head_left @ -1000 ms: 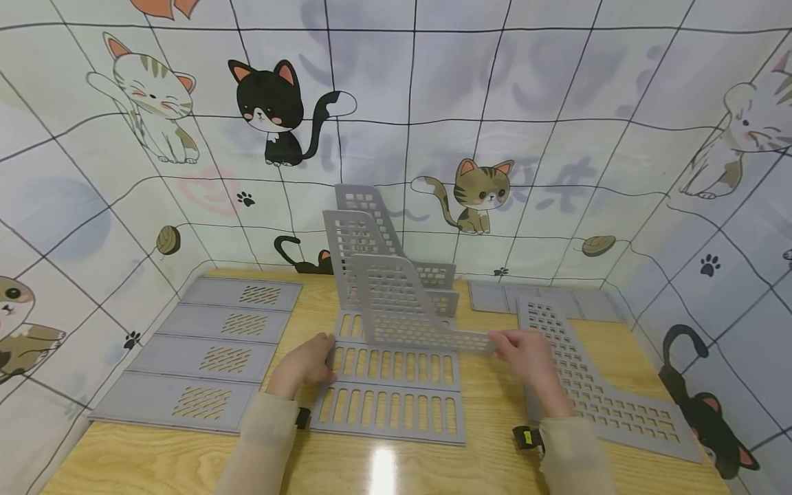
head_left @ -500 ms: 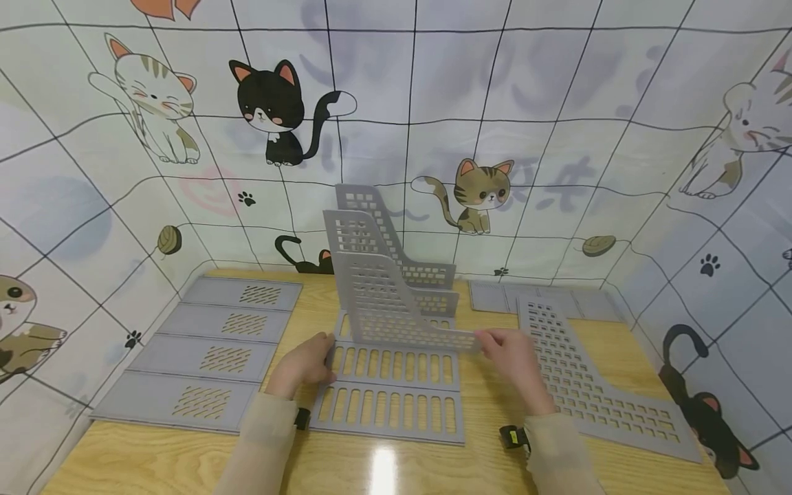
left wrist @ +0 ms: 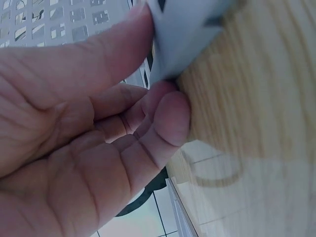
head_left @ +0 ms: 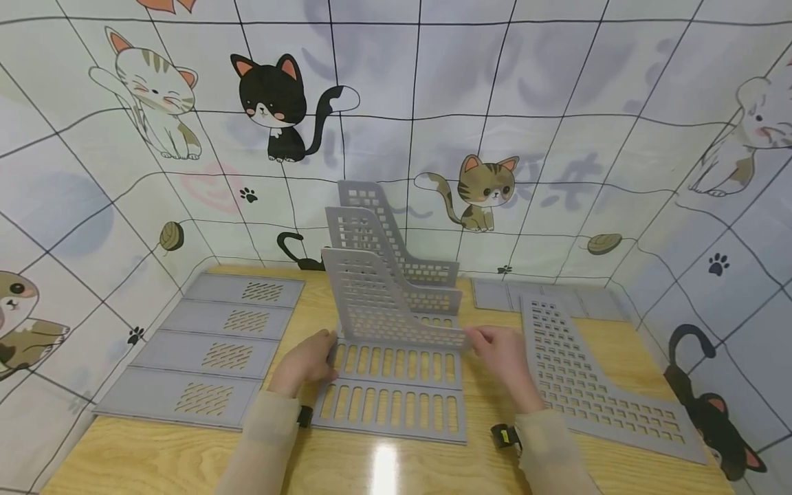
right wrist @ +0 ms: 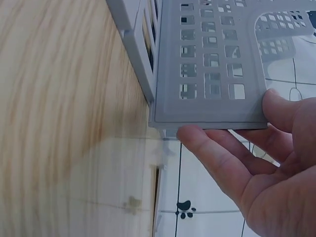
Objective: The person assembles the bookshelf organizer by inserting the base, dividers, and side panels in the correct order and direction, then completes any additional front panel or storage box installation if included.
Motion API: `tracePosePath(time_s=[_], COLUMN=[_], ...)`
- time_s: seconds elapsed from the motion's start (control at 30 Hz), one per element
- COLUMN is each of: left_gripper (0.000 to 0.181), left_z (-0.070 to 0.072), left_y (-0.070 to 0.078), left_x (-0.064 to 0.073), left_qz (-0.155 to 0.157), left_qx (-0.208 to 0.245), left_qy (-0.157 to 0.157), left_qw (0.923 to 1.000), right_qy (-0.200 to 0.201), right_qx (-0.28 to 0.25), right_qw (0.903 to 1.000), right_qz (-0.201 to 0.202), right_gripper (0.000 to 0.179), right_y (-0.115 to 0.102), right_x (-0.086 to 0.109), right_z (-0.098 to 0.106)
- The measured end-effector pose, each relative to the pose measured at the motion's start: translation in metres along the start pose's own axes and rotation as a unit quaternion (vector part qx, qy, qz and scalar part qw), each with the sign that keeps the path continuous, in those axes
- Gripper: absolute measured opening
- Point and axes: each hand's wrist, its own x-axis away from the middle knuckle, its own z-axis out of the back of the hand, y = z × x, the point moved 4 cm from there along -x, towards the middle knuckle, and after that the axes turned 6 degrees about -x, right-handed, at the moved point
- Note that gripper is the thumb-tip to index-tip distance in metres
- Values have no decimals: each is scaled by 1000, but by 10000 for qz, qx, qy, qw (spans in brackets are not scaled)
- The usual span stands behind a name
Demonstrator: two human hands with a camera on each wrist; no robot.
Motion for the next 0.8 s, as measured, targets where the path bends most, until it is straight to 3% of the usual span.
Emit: tracePosePath(time_s=[0.3, 0.57, 0.8], left_gripper=[80, 82, 83], left_z=[2, 1, 0], left_y=[0, -4, -6], left_x=[2, 1, 1], left_qz=[6, 86, 122], left_qx=[38, 156, 269], left_qy=[33, 40, 168], left_qw=[10000, 9998, 9994], right_qy=[-45, -44, 25], right_qx=[-179, -87, -71], right_qw=[9998, 9999, 9999], right_qz=[58, -47, 69], right_gripper=[48, 37, 42], right_y=[-7, -7, -9], right_x=[1, 0, 0], right_z=[-11, -13, -17])
